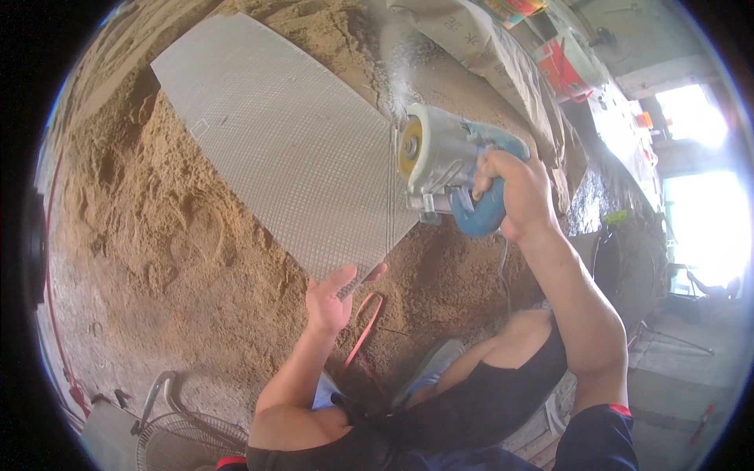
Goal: The person uses a circular saw to cut a ceramic tile while sitting on a pile of sand.
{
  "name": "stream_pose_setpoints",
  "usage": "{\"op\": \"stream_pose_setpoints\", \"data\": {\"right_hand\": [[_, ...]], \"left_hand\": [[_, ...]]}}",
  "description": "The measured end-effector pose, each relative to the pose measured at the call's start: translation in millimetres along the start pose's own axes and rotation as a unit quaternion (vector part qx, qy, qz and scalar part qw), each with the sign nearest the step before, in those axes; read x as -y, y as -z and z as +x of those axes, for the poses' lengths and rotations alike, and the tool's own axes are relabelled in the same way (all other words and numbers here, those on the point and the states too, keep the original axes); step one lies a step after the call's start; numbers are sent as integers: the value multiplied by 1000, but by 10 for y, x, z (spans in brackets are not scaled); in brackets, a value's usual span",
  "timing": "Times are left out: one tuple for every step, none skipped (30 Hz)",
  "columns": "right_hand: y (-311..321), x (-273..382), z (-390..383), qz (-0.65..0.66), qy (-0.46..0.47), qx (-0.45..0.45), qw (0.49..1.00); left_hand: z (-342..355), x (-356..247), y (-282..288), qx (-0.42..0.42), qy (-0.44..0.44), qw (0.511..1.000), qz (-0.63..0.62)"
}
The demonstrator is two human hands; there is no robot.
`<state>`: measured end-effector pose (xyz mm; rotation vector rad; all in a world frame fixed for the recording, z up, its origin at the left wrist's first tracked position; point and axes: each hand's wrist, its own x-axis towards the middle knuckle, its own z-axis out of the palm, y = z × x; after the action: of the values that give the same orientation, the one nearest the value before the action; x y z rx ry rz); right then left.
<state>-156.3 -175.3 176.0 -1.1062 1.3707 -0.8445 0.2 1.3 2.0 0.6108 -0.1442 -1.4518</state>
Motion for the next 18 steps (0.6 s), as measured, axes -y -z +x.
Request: {"op": "stream_pose_setpoints", "data": {"right_hand": [[2, 4, -8, -3, -2, 1, 1000], [5, 8, -15, -3, -1, 2, 1000], [7, 10, -22, 2, -5, 6, 1000], [5, 12, -29, 6, -9, 10, 1000], [0, 14, -39, 7, -8, 11, 1000], [-2, 17, -51, 6, -10, 10, 1000], [-3, 19, -61, 5, -11, 9, 1000], [11, 10, -61, 5, -11, 10, 1000], [42, -10, -58, 12, -9, 13, 1000], [62, -22, -60, 20, -7, 16, 1000], [67, -22, -67, 19, -7, 15, 1000], [64, -20, -75, 16, -8, 18, 1000], [60, -17, -83, 13, -9, 20, 1000], [56, -13, -91, 12, -10, 21, 1000], [54, -12, -100, 17, -12, 22, 1000], [51, -10, -109, 22, -14, 23, 999], [47, -8, -117, 21, -15, 24, 999], [47, -9, -122, 20, -15, 20, 999]], "left_hand": [[0, 2, -1, 0, -1, 1000, 0], [0, 4, -3, -1, 1, 1000, -1], [-1, 2, -2, -3, 3, 1000, -2], [-2, -1, 0, -3, 2, 1000, -1], [-3, -5, 1, -2, 3, 1000, 0], [-4, -1, 4, -1, 4, 1000, 1], [-1, 2, 7, -1, 4, 1000, 1], [5, 4, 11, 3, -1, 1000, 8], [9, 13, 15, 7, -6, 1000, 14], [13, 22, 17, 7, -5, 1000, 13], [18, 29, 19, 5, -1, 1000, 12], [19, 29, 23, 2, 2, 1000, 11], [19, 27, 31, 1, 2, 1000, 11], [17, 25, 41, 2, 5, 1000, 16], [14, 26, 47, 3, 8, 1000, 20], [11, 21, 45, 2, 8, 1000, 20], [8, 12, 39, 1, 9, 1000, 20], [8, 9, 34, 1, 11, 1000, 20]]}}
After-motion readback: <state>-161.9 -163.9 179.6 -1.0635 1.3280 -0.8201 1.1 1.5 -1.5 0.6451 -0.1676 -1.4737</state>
